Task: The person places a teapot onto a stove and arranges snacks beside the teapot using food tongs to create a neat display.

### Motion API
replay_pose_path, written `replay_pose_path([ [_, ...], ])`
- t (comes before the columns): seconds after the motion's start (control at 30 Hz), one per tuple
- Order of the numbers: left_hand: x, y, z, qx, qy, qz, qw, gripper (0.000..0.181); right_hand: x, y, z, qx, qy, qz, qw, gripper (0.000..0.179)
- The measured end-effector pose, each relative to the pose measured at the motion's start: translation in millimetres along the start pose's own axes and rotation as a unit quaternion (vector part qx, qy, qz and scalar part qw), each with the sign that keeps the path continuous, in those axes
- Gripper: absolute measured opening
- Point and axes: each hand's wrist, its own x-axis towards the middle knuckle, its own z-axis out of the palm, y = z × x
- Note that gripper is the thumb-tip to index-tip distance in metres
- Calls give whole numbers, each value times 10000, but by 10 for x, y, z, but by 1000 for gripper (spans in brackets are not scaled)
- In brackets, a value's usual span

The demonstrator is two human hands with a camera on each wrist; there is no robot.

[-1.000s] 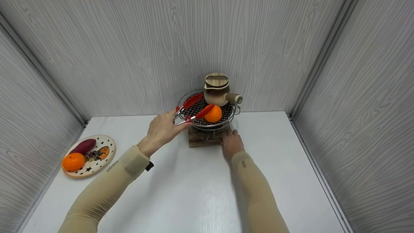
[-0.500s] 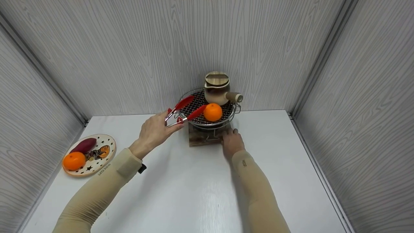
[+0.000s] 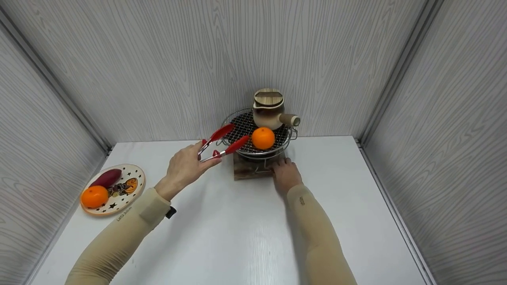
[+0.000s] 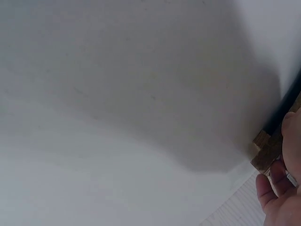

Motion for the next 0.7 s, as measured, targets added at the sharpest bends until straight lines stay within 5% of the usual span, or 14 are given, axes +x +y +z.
replay_pose_path([
  [0.7, -315, -318, -4, -85, 159, -273, 9995, 90, -20, -33, 32, 54, 298, -62, 9995, 47],
])
